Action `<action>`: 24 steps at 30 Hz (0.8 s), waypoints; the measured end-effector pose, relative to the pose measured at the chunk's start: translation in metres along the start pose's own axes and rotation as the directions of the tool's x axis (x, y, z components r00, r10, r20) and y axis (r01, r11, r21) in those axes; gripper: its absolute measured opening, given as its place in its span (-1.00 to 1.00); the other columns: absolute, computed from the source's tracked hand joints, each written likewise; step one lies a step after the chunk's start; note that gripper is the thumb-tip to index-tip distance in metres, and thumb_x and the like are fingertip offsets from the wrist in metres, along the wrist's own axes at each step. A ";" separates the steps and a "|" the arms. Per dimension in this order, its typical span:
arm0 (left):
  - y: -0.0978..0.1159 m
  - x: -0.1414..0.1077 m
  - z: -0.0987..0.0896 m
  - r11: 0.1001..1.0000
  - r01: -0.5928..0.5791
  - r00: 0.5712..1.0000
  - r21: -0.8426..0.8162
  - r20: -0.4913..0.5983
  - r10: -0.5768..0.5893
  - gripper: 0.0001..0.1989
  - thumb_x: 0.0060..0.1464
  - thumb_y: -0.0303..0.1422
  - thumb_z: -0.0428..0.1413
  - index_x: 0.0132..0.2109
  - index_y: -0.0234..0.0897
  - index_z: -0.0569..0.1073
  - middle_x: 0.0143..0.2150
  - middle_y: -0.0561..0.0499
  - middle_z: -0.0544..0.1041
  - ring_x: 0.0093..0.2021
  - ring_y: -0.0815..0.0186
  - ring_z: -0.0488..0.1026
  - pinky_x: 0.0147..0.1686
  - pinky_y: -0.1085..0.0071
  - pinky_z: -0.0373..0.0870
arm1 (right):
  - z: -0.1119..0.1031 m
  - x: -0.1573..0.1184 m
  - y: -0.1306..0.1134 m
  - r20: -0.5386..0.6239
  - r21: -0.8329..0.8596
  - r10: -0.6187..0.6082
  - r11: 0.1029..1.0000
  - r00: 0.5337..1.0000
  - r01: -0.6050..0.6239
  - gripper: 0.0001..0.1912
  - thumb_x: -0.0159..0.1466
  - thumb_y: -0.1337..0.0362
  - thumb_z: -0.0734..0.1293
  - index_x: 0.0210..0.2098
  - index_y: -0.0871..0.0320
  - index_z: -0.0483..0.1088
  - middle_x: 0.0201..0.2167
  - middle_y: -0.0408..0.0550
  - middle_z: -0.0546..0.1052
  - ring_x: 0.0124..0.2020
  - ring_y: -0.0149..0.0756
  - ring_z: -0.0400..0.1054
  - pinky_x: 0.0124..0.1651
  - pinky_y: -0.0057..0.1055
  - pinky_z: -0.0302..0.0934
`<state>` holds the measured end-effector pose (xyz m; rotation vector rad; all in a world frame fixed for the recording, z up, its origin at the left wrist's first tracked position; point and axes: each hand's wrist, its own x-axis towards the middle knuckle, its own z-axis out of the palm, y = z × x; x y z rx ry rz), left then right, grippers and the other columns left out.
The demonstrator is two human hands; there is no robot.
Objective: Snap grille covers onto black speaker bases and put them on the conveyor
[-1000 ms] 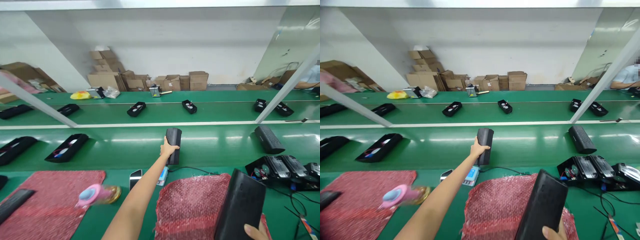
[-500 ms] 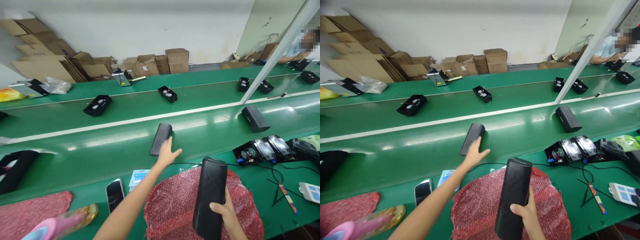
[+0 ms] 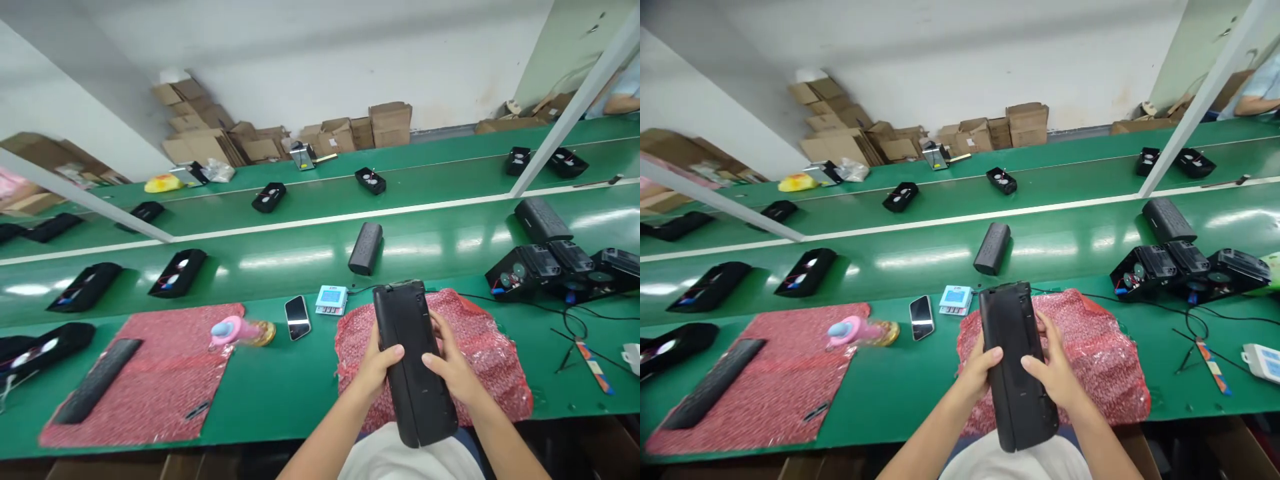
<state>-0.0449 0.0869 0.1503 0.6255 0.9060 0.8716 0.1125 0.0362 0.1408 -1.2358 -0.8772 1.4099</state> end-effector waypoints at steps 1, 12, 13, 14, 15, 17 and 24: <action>-0.002 -0.007 0.000 1.000 0.013 1.000 -0.003 0.020 -0.013 -0.10 -0.34 -0.22 0.35 0.19 -0.15 0.19 0.06 -0.13 0.46 0.02 -0.01 0.42 0.02 0.12 0.36 | 0.001 -0.004 0.001 0.046 0.092 0.016 0.996 0.999 -0.020 -0.22 0.07 0.09 0.37 0.22 -0.10 -0.01 0.18 -0.04 0.21 0.19 -0.11 0.12 0.17 -0.14 0.12; -0.031 -0.058 -0.001 1.000 0.012 1.000 0.019 0.023 -0.012 -0.17 -0.25 -0.26 0.32 0.19 -0.19 0.20 -0.03 -0.12 0.51 0.05 0.02 0.39 0.03 0.10 0.34 | 0.009 -0.063 0.022 0.207 0.302 0.092 0.941 0.974 -0.153 0.13 -0.06 0.28 0.49 0.28 -0.19 -0.29 0.28 -0.03 0.10 0.21 -0.05 0.13 0.16 0.00 0.14; -0.033 -0.061 -0.001 1.000 -0.002 0.999 0.030 0.037 0.001 -0.17 -0.25 -0.25 0.32 0.19 -0.20 0.21 -0.04 -0.12 0.51 0.06 0.02 0.38 0.04 0.10 0.33 | 0.008 -0.067 0.023 0.191 0.310 0.092 0.939 0.977 -0.149 0.13 -0.06 0.28 0.50 0.28 -0.19 -0.27 0.27 -0.04 0.11 0.20 -0.05 0.15 0.16 0.00 0.14; -0.034 -0.063 0.000 0.999 -0.017 0.998 0.039 0.053 0.015 -0.18 -0.25 -0.25 0.32 0.19 -0.21 0.21 -0.04 -0.12 0.51 0.06 0.02 0.38 0.05 0.10 0.32 | 0.008 -0.070 0.024 0.175 0.316 0.088 0.938 0.981 -0.140 0.12 -0.06 0.29 0.50 0.27 -0.19 -0.26 0.26 -0.04 0.13 0.19 -0.05 0.16 0.16 -0.01 0.14; -0.035 -0.064 0.001 0.998 -0.032 0.997 0.050 0.066 0.028 -0.18 -0.25 -0.25 0.32 0.19 -0.22 0.21 -0.03 -0.13 0.50 0.07 0.01 0.37 0.06 0.10 0.31 | 0.007 -0.073 0.025 0.163 0.321 0.082 0.938 0.983 -0.132 0.12 -0.07 0.29 0.50 0.27 -0.19 -0.25 0.24 -0.04 0.16 0.18 -0.06 0.17 0.17 -0.01 0.14; -0.037 -0.067 0.004 0.996 -0.053 0.996 0.070 0.076 0.048 -0.19 -0.26 -0.25 0.32 0.18 -0.24 0.23 -0.02 -0.14 0.50 0.08 -0.01 0.36 0.07 0.09 0.29 | 0.006 -0.078 0.025 0.145 0.322 0.083 0.938 0.986 -0.127 0.13 -0.10 0.29 0.51 0.26 -0.19 -0.24 0.23 -0.04 0.18 0.17 -0.05 0.19 0.17 -0.01 0.14; -0.048 -0.077 0.017 0.994 -0.076 0.997 0.075 0.002 0.076 -0.19 -0.28 -0.31 0.33 0.16 -0.26 0.24 0.05 -0.15 0.46 0.06 0.00 0.38 0.07 0.11 0.29 | 0.001 -0.089 0.034 0.103 0.345 0.099 0.930 0.990 -0.129 0.01 -0.07 0.26 0.48 0.23 -0.13 -0.15 0.22 -0.01 0.18 0.15 -0.02 0.21 0.13 -0.01 0.18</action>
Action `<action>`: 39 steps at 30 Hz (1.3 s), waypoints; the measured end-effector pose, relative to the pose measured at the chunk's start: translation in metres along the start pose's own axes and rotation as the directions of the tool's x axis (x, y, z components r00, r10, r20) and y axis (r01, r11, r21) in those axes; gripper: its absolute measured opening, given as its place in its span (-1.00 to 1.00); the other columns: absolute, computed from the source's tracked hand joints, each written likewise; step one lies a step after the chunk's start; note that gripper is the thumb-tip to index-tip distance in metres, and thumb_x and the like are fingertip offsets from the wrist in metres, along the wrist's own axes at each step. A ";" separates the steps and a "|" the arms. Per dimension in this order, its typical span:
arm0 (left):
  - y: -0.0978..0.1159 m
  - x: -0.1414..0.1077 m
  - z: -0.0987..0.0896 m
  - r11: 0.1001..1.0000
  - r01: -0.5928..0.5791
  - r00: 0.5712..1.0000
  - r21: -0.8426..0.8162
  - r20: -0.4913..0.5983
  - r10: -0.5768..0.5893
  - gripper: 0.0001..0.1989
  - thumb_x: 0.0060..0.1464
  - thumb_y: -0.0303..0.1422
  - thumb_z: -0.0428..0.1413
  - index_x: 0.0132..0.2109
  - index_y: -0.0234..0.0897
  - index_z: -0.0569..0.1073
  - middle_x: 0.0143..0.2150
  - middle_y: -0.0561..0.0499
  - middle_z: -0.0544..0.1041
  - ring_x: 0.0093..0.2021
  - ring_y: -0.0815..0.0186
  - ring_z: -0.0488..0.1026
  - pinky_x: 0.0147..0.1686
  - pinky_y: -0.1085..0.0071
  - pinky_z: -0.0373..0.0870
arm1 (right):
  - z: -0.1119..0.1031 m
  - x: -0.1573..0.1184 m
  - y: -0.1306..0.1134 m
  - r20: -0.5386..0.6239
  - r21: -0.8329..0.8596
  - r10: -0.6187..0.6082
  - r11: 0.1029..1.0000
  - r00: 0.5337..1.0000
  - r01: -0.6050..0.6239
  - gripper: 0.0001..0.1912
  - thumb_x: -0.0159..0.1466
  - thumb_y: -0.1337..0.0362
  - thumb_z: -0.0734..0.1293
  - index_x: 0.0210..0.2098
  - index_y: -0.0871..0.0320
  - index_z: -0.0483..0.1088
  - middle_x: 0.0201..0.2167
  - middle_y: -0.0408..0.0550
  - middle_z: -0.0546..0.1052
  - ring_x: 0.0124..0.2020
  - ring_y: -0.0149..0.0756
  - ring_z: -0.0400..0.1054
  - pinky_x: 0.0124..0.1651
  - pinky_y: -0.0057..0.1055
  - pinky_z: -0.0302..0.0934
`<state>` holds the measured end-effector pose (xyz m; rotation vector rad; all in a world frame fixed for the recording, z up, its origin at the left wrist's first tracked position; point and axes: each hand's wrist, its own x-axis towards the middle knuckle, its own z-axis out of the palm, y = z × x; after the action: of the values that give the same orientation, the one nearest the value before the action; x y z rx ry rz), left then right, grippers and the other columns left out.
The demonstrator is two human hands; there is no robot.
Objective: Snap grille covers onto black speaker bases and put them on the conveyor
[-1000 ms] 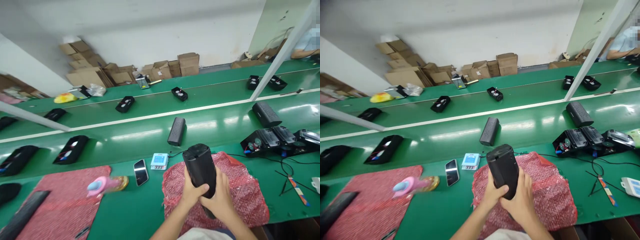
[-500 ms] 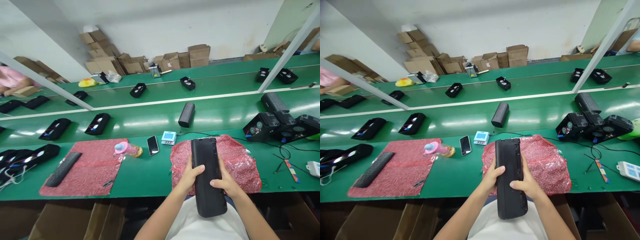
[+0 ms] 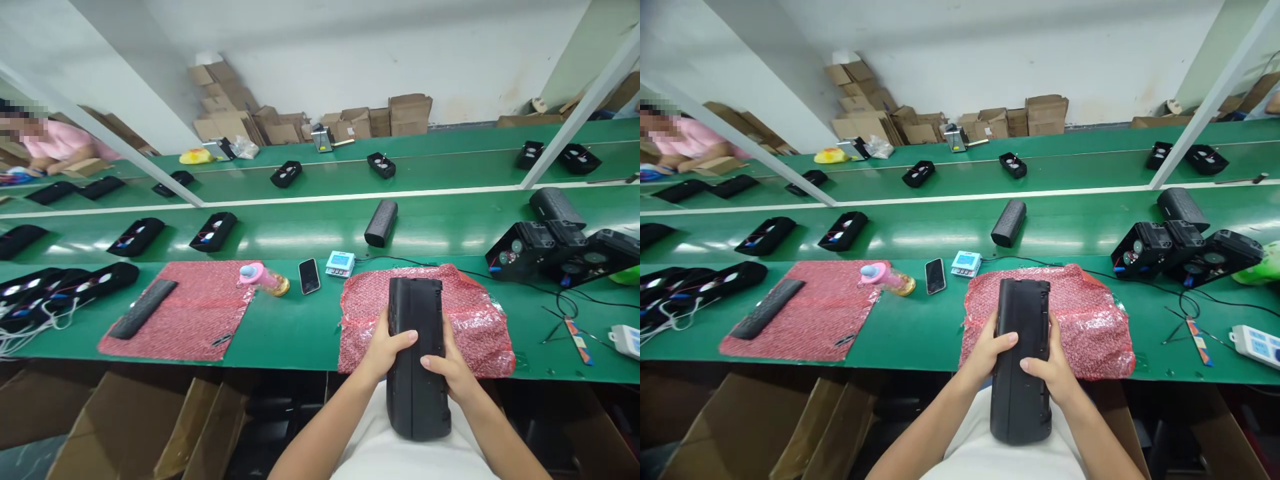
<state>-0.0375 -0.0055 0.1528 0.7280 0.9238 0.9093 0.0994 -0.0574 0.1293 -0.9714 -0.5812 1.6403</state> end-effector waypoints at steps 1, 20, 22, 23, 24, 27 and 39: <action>-0.003 -0.001 0.002 1.000 0.007 1.000 -0.011 -0.006 -0.007 -0.18 -0.28 -0.31 0.33 0.17 -0.26 0.23 0.05 -0.15 0.46 0.05 0.00 0.39 0.07 0.11 0.29 | -0.002 -0.001 0.002 -0.007 -0.018 -0.021 1.000 1.000 0.021 0.01 -0.06 0.25 0.48 0.23 -0.11 -0.15 0.21 0.00 0.19 0.14 -0.02 0.21 0.13 -0.01 0.18; -0.036 0.021 0.037 1.000 -0.001 0.990 -0.010 0.143 0.003 -0.14 -0.33 -0.24 0.35 0.15 -0.22 0.20 0.04 -0.14 0.44 0.04 0.00 0.37 0.06 0.08 0.27 | -0.041 -0.012 -0.016 -0.098 0.001 -0.110 0.994 0.989 0.111 0.00 -0.02 0.23 0.45 0.25 -0.16 -0.20 0.19 -0.03 0.20 0.13 -0.05 0.22 0.07 -0.07 0.25; -0.039 0.020 0.037 1.000 -0.003 0.989 0.000 0.145 0.003 -0.18 -0.32 -0.23 0.35 0.12 -0.24 0.22 0.01 -0.14 0.45 0.02 -0.01 0.39 0.04 0.08 0.28 | -0.043 -0.012 -0.016 -0.099 0.020 -0.082 0.996 0.992 0.084 0.00 -0.01 0.22 0.44 0.25 -0.15 -0.22 0.17 -0.03 0.23 0.15 -0.04 0.20 0.09 -0.05 0.23; -0.039 0.019 0.036 1.000 -0.007 0.990 0.004 0.144 0.006 -0.19 -0.32 -0.22 0.35 0.11 -0.25 0.23 0.00 -0.15 0.45 0.01 0.00 0.39 0.03 0.08 0.29 | -0.044 -0.012 -0.015 -0.092 0.011 -0.078 0.997 0.993 0.079 0.00 -0.01 0.22 0.44 0.25 -0.14 -0.22 0.17 -0.03 0.24 0.16 -0.04 0.19 0.11 -0.05 0.21; -0.040 0.018 0.036 1.000 -0.012 0.990 0.007 0.142 0.011 -0.20 -0.32 -0.22 0.35 0.10 -0.25 0.23 0.01 -0.15 0.45 0.01 0.00 0.39 0.02 0.08 0.29 | -0.045 -0.012 -0.015 -0.080 -0.008 -0.081 0.997 0.993 0.081 0.00 -0.01 0.23 0.45 0.25 -0.14 -0.21 0.17 -0.03 0.24 0.17 -0.05 0.17 0.14 -0.05 0.18; -0.041 0.015 0.037 0.999 -0.036 0.991 0.013 0.129 0.034 -0.16 -0.34 -0.19 0.36 0.10 -0.25 0.21 0.02 -0.15 0.44 0.02 0.00 0.39 0.02 0.10 0.30 | -0.049 -0.012 -0.012 -0.036 -0.059 -0.103 0.993 0.994 0.101 0.00 -0.02 0.24 0.46 0.25 -0.13 -0.18 0.19 -0.04 0.20 0.17 -0.06 0.18 0.17 -0.06 0.15; -0.039 0.013 0.044 0.997 -0.062 0.988 0.041 0.141 0.056 -0.10 -0.34 -0.17 0.36 0.15 -0.24 0.17 0.04 -0.16 0.40 0.04 -0.01 0.36 0.04 0.08 0.28 | -0.048 -0.017 -0.017 -0.057 -0.008 -0.102 0.995 0.993 0.101 0.06 -0.05 0.21 0.48 0.26 -0.15 -0.23 0.17 0.00 0.23 0.12 -0.01 0.24 0.10 -0.01 0.22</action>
<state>0.0184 -0.0174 0.1344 0.8507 0.8046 0.8802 0.1502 -0.0739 0.1219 -0.9743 -0.5872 1.5169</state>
